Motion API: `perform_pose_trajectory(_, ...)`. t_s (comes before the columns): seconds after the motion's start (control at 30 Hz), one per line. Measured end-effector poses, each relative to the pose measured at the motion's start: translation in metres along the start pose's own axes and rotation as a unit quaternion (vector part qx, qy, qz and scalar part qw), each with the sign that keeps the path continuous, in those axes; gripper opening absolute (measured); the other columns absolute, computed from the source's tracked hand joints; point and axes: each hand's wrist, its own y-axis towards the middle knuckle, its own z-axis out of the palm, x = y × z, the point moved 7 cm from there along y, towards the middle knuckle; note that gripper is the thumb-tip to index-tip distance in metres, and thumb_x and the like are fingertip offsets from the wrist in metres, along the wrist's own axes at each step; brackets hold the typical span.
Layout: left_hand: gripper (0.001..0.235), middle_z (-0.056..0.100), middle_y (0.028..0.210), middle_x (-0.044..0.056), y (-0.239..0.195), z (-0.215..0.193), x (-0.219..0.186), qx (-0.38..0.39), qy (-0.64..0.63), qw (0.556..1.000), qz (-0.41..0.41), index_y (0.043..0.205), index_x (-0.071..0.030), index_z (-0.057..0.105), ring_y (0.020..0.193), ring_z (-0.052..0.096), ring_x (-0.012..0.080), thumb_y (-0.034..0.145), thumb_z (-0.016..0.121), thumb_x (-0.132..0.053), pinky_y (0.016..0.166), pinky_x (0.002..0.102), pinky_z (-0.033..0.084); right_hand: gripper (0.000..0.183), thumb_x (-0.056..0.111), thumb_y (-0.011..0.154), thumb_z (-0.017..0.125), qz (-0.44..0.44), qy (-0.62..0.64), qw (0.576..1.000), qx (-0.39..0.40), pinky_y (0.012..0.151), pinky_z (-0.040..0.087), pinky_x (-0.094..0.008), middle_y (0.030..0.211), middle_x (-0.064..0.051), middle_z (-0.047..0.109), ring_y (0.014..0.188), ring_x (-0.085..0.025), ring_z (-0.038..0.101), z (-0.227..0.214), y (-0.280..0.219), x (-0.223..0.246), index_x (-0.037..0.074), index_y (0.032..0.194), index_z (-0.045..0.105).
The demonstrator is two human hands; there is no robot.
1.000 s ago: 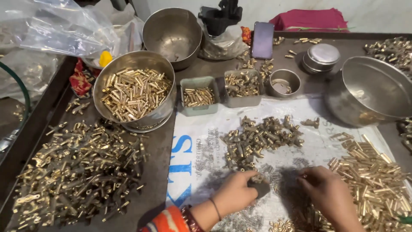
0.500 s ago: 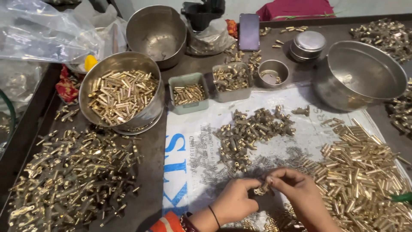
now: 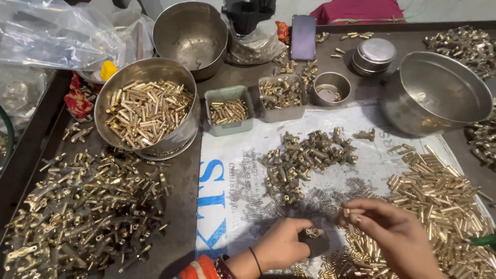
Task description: Assembling small metal brass components on a workbench.
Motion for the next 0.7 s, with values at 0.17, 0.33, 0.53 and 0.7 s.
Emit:
perform_pose_trajectory(0.17, 0.036, 0.069, 0.081, 0.001, -0.002, 0.002, -0.009, -0.009, 0.023, 0.999, 0.032, 0.12, -0.014, 0.075, 0.065, 0.063, 0.0085, 0.085, 0.071, -0.018, 0.06, 0.028, 0.05, 0.025, -0.003, 0.086, 0.066, 0.001, 0.13, 0.991, 0.003, 0.093, 0.061, -0.041, 0.103, -0.021, 0.079, 0.098, -0.028, 0.075, 0.017, 0.012, -0.03, -0.006, 0.111, 0.071)
perform_pose_trajectory(0.33, 0.03, 0.07, 0.085, 0.003, -0.002, 0.003, -0.024, -0.026, 0.013, 0.998, 0.057, 0.115, -0.008, 0.074, 0.074, 0.065, 0.0087, 0.09, 0.08, -0.024, 0.068, 0.029, 0.052, 0.025, 0.0, 0.083, 0.072, 0.012, 0.075, 0.996, 0.036, 0.087, 0.061, -0.036, 0.099, -0.015, 0.081, 0.095, -0.023, 0.076, 0.028, -0.001, -0.021, -0.002, 0.108, 0.074)
perform_pose_trajectory(0.53, 0.031, 0.073, 0.086, 0.0, 0.008, 0.018, 0.006, 0.043, -0.037, 0.998, 0.016, 0.118, -0.012, 0.076, 0.074, 0.065, 0.0073, 0.088, 0.076, -0.021, 0.067, 0.027, 0.052, 0.03, 0.01, 0.077, 0.079, -0.134, -0.169, 0.976, 0.042, 0.095, 0.059, -0.035, 0.106, -0.005, 0.08, 0.103, -0.019, 0.075, 0.03, -0.015, 0.009, 0.01, 0.107, 0.079)
perform_pose_trajectory(0.7, 0.02, 0.072, 0.084, 0.0, 0.021, 0.022, 0.045, 0.086, -0.187, 0.977, 0.062, 0.109, -0.005, 0.074, 0.069, 0.064, 0.0046, 0.102, 0.07, -0.023, 0.062, 0.021, 0.05, 0.038, 0.014, 0.074, 0.081, -0.241, -0.201, 0.947, 0.064, 0.098, 0.054, -0.04, 0.114, -0.007, 0.078, 0.11, -0.022, 0.073, 0.046, -0.022, 0.015, 0.01, 0.111, 0.075)
